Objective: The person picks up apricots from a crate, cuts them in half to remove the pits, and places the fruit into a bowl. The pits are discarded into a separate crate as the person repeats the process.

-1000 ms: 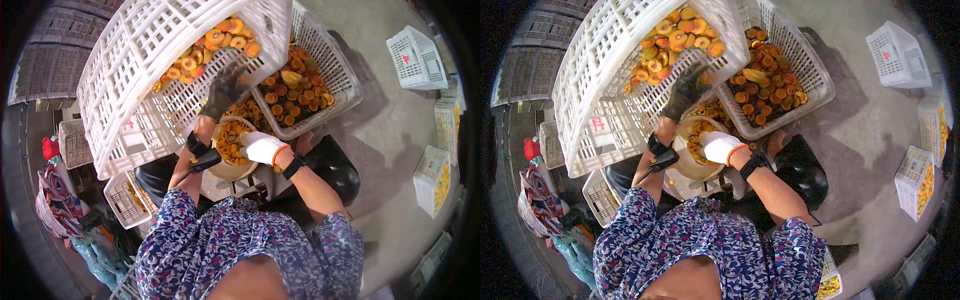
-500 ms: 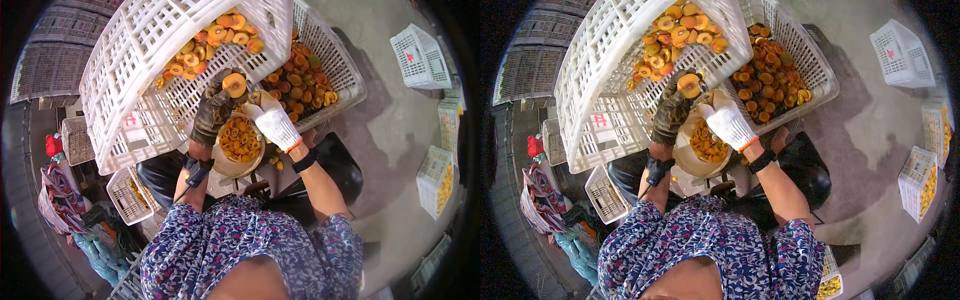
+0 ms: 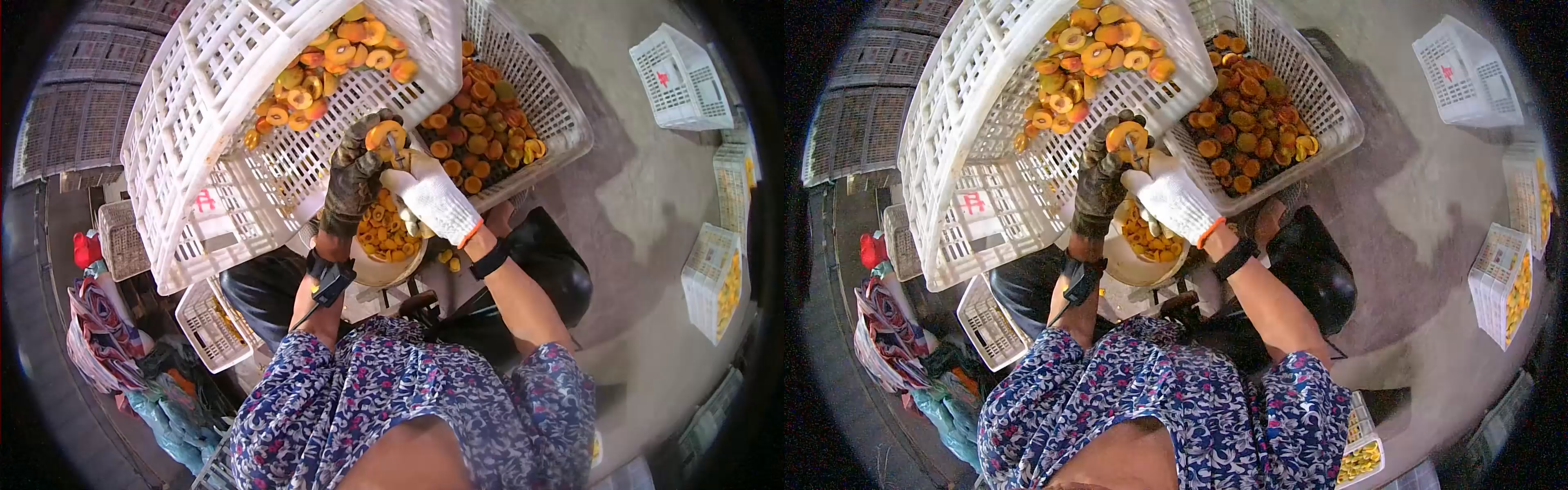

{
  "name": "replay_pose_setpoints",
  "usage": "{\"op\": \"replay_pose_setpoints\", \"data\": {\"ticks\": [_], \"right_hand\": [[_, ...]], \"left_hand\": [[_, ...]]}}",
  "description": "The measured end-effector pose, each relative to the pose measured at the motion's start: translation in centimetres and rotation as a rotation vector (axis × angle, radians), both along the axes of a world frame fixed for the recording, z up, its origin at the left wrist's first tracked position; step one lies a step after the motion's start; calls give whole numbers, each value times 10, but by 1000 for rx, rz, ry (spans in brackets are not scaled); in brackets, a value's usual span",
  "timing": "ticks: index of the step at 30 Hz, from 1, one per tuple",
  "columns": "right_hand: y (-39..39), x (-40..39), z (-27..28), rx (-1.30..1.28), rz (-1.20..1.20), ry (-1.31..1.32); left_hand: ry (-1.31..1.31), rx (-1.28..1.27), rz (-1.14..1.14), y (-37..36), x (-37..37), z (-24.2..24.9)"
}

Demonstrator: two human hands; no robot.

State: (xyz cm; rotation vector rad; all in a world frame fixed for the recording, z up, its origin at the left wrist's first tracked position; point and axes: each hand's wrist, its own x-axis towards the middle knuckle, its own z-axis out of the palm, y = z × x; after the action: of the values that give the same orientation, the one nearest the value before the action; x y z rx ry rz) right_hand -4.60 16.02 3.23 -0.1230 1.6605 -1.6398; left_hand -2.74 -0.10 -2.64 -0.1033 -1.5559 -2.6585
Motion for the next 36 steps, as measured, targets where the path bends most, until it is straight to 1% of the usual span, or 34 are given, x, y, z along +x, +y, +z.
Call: {"op": "replay_pose_setpoints", "data": {"ticks": [3,4,5,7,8,9,11,12,13,14,15,17,18,19,20,21,22,23,24,25,27,28,29,31,32,33,34,35,36], "right_hand": [[6,-3,-10,-74,68,22],[3,0,-21,-85,37,115],[-1,0,-29,-86,42,122],[-8,5,-44,197,62,516],[-10,6,-51,209,24,547],[-11,7,-54,209,28,547],[-12,8,-57,233,16,480],[-10,8,-49,232,19,482],[-6,7,-34,149,60,326],[-4,9,-26,66,100,168],[-4,12,-27,65,98,168],[-6,15,-29,164,249,145],[-2,13,-20,176,379,153],[-2,13,-24,175,380,153],[-3,14,-34,56,481,215],[-7,16,-48,-66,579,277],[-17,27,-62,-228,455,406],[-15,34,-75,-416,315,334],[-14,31,-62,-338,391,38],[-14,27,-51,-256,465,-255],[-9,35,-49,-76,875,-270],[-9,63,-98,-243,804,551],[-12,68,-63,173,950,536],[-11,77,-65,400,1006,413],[-9,77,-66,402,999,411],[-5,76,-67,408,895,452],[-2,73,-68,414,793,494],[1,69,-61,417,792,495],[5,62,-48,429,793,471]], "left_hand": [[-25,-64,-67,-12,1,-9],[15,-150,-117,-15,-2,-4],[22,-151,-112,-15,-4,-1],[-14,181,-224,-8,-6,15],[-147,-3,-86,-1,-7,25],[-147,-2,-82,0,-8,26],[-57,-511,-35,0,-10,26],[-284,-308,-5,3,-11,24],[-282,-308,-3,3,-10,26],[-278,-376,15,4,-5,27],[-276,-447,31,4,-2,29],[-244,-496,54,0,0,14],[-235,-327,-1,-2,3,9],[-224,-157,-54,-5,5,2],[-204,-79,-138,-14,6,-10],[-201,-82,-139,-21,9,-22],[-248,99,-188,-25,13,-29],[-293,281,-238,-28,16,-37],[-585,145,86,-9,22,8],[-542,130,3,-18,23,5],[-234,-620,120,-37,23,-10],[-455,-132,-5,-68,16,-39],[-445,-139,-8,-63,9,-30],[-320,53,33,-41,0,-6],[-427,31,57,-31,-16,-5],[-94,-640,15,-12,-26,19],[21,-554,8,5,-41,10],[136,-470,3,15,-61,0],[140,-467,2,13,-80,-10]]}}
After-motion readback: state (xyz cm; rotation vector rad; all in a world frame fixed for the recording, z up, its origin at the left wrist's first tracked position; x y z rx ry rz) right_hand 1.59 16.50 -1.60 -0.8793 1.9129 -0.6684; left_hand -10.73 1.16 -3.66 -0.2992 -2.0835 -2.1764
